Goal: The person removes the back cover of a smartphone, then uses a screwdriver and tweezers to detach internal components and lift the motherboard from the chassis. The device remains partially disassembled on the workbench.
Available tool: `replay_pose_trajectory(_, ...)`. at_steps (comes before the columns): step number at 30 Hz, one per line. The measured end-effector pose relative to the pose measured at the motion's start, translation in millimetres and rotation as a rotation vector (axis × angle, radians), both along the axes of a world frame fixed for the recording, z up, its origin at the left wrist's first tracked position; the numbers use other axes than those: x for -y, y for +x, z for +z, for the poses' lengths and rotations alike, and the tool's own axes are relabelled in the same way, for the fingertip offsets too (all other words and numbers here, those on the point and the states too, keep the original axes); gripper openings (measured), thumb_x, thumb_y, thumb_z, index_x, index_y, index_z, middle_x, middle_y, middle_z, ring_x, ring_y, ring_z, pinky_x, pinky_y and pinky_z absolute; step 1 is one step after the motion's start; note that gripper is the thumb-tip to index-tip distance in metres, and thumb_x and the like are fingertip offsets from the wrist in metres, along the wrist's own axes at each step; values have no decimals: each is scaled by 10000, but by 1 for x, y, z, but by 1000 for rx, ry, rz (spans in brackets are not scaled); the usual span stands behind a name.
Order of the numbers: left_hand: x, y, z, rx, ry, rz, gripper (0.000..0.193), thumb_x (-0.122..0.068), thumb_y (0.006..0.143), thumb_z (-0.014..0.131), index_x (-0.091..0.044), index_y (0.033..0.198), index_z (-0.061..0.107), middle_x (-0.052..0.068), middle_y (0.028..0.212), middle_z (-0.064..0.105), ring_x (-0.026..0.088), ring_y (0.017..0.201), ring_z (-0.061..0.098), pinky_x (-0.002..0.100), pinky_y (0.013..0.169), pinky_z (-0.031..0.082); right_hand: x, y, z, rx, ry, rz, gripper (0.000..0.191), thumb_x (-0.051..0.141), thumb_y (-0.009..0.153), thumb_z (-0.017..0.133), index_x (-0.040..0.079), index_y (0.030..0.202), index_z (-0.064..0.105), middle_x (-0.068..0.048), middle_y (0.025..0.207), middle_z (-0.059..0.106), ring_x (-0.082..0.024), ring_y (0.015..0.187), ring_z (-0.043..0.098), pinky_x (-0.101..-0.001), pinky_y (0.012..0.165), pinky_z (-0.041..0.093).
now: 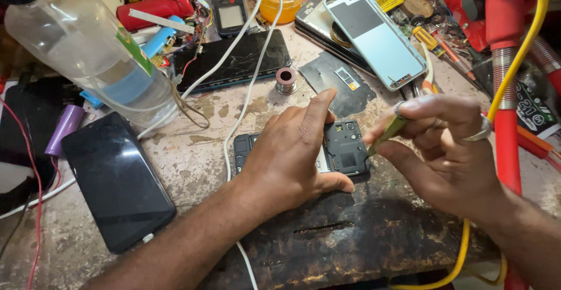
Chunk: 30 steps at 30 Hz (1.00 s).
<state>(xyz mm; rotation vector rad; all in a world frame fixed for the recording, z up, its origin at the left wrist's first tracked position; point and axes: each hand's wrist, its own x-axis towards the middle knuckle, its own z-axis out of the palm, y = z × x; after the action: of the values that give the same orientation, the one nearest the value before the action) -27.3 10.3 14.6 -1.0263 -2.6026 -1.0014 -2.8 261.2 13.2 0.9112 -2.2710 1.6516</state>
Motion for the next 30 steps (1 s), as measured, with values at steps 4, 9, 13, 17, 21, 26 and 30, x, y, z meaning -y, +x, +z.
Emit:
replay_pose_trajectory(4, 5, -1, 7, -27, -52, -24, 1356, -571, 506, 985, 19, 1513, 295, 208, 1246, 645, 399, 1173, 594, 498, 996, 441, 2, -2, -1, -32, 90, -100, 688, -16, 921, 733, 161, 1429, 304, -185, 1256, 618, -186, 1126, 691, -301, 917, 614)
replay_pose_trajectory(9, 11, -4, 16, 117, -31, -89, 1229, -397, 549, 980, -20, 1501, 300, 173, 1290, 656, 391, 1213, 588, 470, 1010, 448, -2, 1, -2, -70, 110, 51, 628, -44, 963, 659, 172, 1441, 313, -176, 1258, 705, -208, 1205, 731, -325, 979, 645)
replay_pose_trajectory(13, 11, -4, 19, 147, -9, -87, 1228, -383, 546, 986, -24, 1497, 298, 172, 1285, 663, 388, 1206, 600, 465, 1010, 456, 1, 0, -1, -83, 97, -26, 669, -22, 948, 721, 185, 1422, 297, -149, 1192, 677, -172, 1129, 723, -298, 927, 642)
replay_pose_trajectory(17, 11, -5, 19, 148, -9, -85, 1216, -366, 553, 989, -24, 1493, 297, 174, 1278, 669, 392, 1196, 609, 463, 997, 471, 3, -1, 6, 65, 23, 53, 591, -53, 953, 559, 168, 1408, 256, -186, 1232, 686, -206, 1167, 687, -296, 878, 605)
replay_pose_trajectory(21, 11, -5, 17, 135, -4, -90, 1225, -372, 557, 991, -21, 1499, 290, 179, 1277, 666, 392, 1192, 611, 462, 997, 474, 6, -4, 6, -53, 95, -84, 712, -8, 887, 762, 189, 1411, 323, -138, 1125, 670, -160, 1047, 710, -272, 828, 644)
replay_pose_trajectory(26, 11, -6, 17, 130, -20, -81, 1232, -379, 554, 990, -25, 1499, 285, 175, 1280, 666, 390, 1194, 603, 468, 993, 467, 5, -2, 4, -90, 190, -117, 834, 10, 797, 835, 149, 1420, 299, -194, 1141, 677, -231, 1077, 673, -339, 937, 575)
replay_pose_trajectory(30, 12, -7, 17, 133, -11, -89, 1234, -390, 557, 985, -20, 1503, 285, 175, 1281, 666, 382, 1204, 601, 463, 1005, 468, 2, -1, 5, -71, 38, -16, 643, -66, 949, 658, 163, 1427, 294, -181, 1139, 708, -221, 1081, 754, -329, 905, 677)
